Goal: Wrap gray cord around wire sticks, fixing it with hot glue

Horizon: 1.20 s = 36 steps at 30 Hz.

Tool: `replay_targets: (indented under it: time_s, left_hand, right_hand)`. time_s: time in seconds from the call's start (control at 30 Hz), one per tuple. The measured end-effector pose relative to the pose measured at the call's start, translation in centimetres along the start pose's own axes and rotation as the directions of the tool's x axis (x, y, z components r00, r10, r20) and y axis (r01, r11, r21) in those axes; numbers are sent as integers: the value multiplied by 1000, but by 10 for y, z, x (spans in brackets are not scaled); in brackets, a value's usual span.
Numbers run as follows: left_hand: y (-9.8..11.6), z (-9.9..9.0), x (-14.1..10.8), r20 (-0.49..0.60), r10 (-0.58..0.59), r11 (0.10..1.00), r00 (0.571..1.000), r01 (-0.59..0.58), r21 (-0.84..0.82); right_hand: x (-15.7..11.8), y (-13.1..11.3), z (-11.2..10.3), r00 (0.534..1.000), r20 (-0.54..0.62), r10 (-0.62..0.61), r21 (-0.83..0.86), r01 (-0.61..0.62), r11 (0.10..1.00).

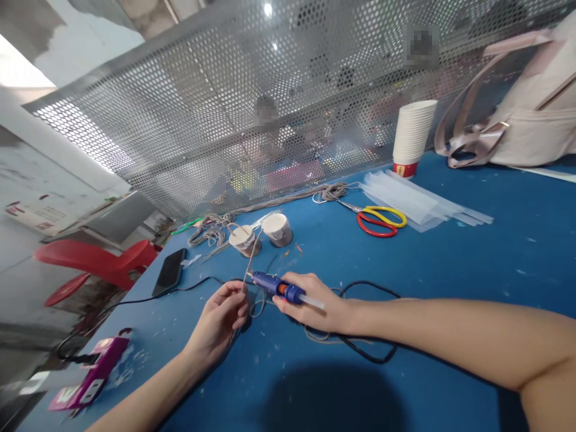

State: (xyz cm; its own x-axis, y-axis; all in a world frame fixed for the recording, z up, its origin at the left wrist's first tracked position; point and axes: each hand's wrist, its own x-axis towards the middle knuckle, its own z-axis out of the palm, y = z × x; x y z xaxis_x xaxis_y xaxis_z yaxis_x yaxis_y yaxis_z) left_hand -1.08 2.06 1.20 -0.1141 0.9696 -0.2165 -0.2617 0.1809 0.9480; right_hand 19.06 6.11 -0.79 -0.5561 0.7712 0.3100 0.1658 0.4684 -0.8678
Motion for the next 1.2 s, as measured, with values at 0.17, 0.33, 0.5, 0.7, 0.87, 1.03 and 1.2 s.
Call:
replay_targets:
  time_s: [0.17, 0.33, 0.5, 0.7, 0.87, 1.03, 1.2]
  left_hand:
    - [-1, -2, 2, 7, -18, 1000, 1000, 18, 4]
    - [-3, -4, 2, 9, -22, 1000, 1000, 22, 11]
    - [-3, -4, 1, 18, -14, 999, 1000, 13, 31]
    - [-4, -6, 2, 1, -3, 1000, 1000, 3, 23]
    - [-6, -8, 4, 3, 13, 1000, 1000, -13, 11]
    - [-7, -8, 5, 5, 16, 1000, 1000, -16, 24]
    - [-7, -8, 4, 5, 14, 1000, 1000, -14, 12]
  right_hand:
    - [1, -2, -2, 999, 43, -18, -6, 18, 1000]
    - [1, 3, 0, 999, 41, -29, -12, 29, 999]
    - [0, 10, 4, 994, 38, -98, -32, 99, 995]
    - [-1, 11, 3, 990, 52, -128, -88, 132, 987]
    - [0, 10, 3, 992, 22, -124, -122, 126, 984]
    - [0, 8, 4, 986, 46, -163, -134, 167, 977]
    - [0, 10, 6, 982, 44, -182, -159, 187, 969]
